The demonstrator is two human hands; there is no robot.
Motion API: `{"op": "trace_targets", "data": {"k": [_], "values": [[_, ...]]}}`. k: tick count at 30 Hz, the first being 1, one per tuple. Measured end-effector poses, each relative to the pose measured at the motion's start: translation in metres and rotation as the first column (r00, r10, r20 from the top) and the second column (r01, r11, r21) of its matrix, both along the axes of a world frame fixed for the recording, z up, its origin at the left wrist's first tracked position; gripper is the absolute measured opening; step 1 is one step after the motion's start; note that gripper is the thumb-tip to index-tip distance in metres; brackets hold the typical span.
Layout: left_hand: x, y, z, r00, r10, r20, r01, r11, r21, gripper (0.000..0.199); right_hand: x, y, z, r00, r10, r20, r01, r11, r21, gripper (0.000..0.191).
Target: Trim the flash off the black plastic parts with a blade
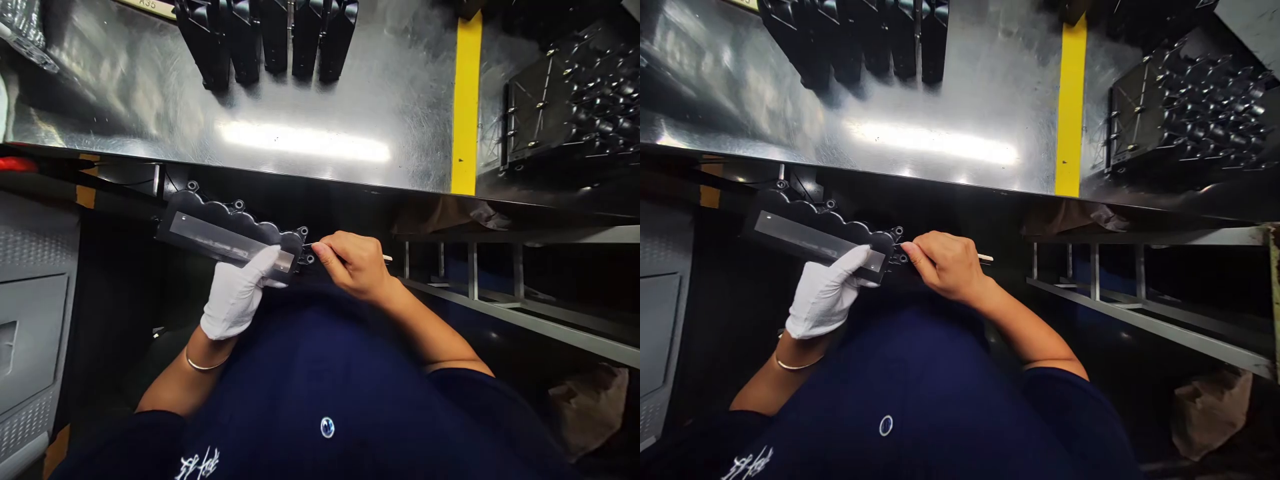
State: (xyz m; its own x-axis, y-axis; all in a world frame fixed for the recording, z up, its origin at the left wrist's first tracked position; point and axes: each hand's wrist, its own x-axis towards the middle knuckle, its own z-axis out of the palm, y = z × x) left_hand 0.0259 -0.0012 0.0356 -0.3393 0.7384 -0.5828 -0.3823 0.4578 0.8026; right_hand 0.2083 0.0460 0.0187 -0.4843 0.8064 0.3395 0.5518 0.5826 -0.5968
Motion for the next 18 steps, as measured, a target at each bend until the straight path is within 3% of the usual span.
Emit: {"op": "trace_targets", "data": {"k": [3, 5, 7, 10, 11, 12, 15, 18], "values": [[0.000, -0.001, 0.003, 0.998, -0.067, -0.015, 0.067, 0.997, -0.031, 0.030, 0.000, -0.002, 0.000, 0.997, -0.031, 0.064, 0.034, 0.999, -0.038, 0.038], [-0.002, -0.001, 0.005, 0.995, -0.098, -0.023, 0.097, 0.995, -0.034, 0.032, 0.004, 0.002, 0.003, 0.994, 0.030, 0.105, -0.016, 0.991, -0.133, 0.042], [-0.006, -0.001, 0.005, 0.989, -0.141, -0.033, 0.140, 0.990, -0.020, 0.031, 0.011, 0.009, 0.010, 0.969, 0.212, 0.124, -0.173, 0.947, -0.270, 0.044], [-0.012, 0.002, 0.003, 0.972, -0.226, 0.060, 0.227, 0.974, -0.019, 0.031, 0.024, 0.021, 0.022, 0.831, 0.547, 0.100, -0.470, 0.787, -0.400, 0.046], [-0.014, 0.004, 0.002, 0.960, -0.249, 0.125, 0.254, 0.967, -0.027, 0.033, 0.027, 0.025, 0.025, 0.798, 0.594, 0.102, -0.520, 0.764, -0.381, 0.046], [-0.015, 0.005, 0.001, 0.945, -0.263, 0.194, 0.275, 0.961, -0.039, 0.036, 0.030, 0.028, 0.028, 0.791, 0.600, 0.124, -0.539, 0.778, -0.324, 0.047], [-0.019, 0.010, -0.004, 0.895, -0.284, 0.343, 0.331, 0.940, -0.084, 0.031, 0.029, 0.032, 0.030, 0.834, 0.476, 0.279, -0.491, 0.871, -0.018, 0.055], [-0.019, 0.012, -0.008, 0.869, -0.289, 0.401, 0.363, 0.924, -0.121, 0.018, 0.024, 0.033, 0.026, 0.812, 0.392, 0.433, -0.500, 0.850, 0.168, 0.066]]}}
